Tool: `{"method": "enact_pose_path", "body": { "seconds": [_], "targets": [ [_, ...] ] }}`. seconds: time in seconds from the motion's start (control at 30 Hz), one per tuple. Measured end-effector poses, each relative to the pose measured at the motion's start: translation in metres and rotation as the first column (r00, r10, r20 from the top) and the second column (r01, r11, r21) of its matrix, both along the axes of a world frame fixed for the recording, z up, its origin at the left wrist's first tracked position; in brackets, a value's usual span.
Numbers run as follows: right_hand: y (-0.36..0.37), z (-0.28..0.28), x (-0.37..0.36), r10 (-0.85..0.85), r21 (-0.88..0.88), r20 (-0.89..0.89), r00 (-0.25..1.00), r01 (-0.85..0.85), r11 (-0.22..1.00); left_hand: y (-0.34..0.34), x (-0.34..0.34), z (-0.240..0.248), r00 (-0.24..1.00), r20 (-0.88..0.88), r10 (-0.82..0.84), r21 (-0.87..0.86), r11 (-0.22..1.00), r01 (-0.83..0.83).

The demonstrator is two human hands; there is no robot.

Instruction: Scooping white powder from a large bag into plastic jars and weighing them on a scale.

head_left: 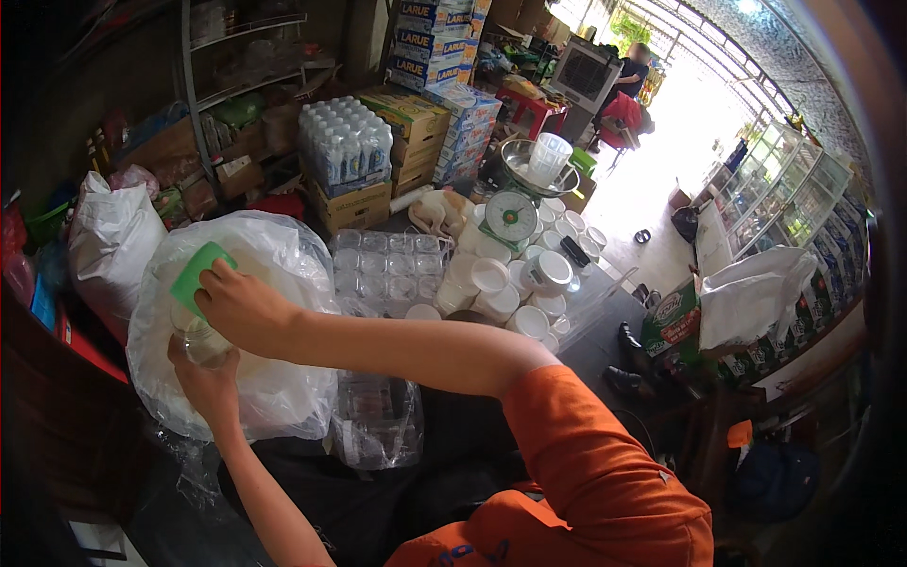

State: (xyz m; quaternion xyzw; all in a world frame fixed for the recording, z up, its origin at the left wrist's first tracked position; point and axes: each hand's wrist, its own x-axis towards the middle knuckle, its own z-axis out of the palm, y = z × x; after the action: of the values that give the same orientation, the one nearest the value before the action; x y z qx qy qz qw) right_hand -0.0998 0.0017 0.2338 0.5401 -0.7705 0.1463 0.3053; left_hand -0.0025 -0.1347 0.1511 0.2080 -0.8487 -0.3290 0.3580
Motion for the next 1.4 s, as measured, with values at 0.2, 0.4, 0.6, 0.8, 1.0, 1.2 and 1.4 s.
{"method": "enact_pose_path", "body": {
  "seconds": [0.2,0.4,0.6,0.8,1.0,1.2,1.4],
  "targets": [
    [0.020,0.010,0.032,-0.202,0.079,0.178,0.963,0.191,0.978,-0.014,-0.001,-0.008,0.997,-0.028,0.077,0.030,0.997,-0.076],
    [-0.010,-0.051,0.034,-0.457,0.218,0.369,0.810,0.402,0.889,-0.016,0.002,-0.002,0.989,-0.098,0.109,0.132,0.987,-0.096],
    [-0.076,-0.120,-0.039,-0.481,0.691,0.185,0.857,0.235,0.684,-0.022,0.003,-0.008,0.979,-0.134,0.151,0.032,0.988,-0.148],
    [-0.087,-0.195,-0.060,-0.470,0.801,0.245,0.848,0.096,0.590,-0.010,-0.006,-0.003,0.980,-0.126,0.154,0.025,0.988,-0.152],
    [-0.113,-0.182,-0.045,-0.366,0.764,0.515,0.775,-0.221,0.606,-0.031,0.021,-0.002,0.968,-0.151,0.198,0.042,0.980,-0.194],
    [-0.063,-0.248,-0.133,-0.237,0.709,0.521,0.820,-0.261,0.655,0.005,-0.004,0.006,0.984,-0.149,0.094,0.093,0.992,-0.080],
    [-0.072,-0.175,-0.098,0.021,0.232,0.594,0.804,-0.196,0.953,-0.040,0.020,-0.029,0.950,-0.289,0.122,0.198,0.978,-0.065]
  ]
}}
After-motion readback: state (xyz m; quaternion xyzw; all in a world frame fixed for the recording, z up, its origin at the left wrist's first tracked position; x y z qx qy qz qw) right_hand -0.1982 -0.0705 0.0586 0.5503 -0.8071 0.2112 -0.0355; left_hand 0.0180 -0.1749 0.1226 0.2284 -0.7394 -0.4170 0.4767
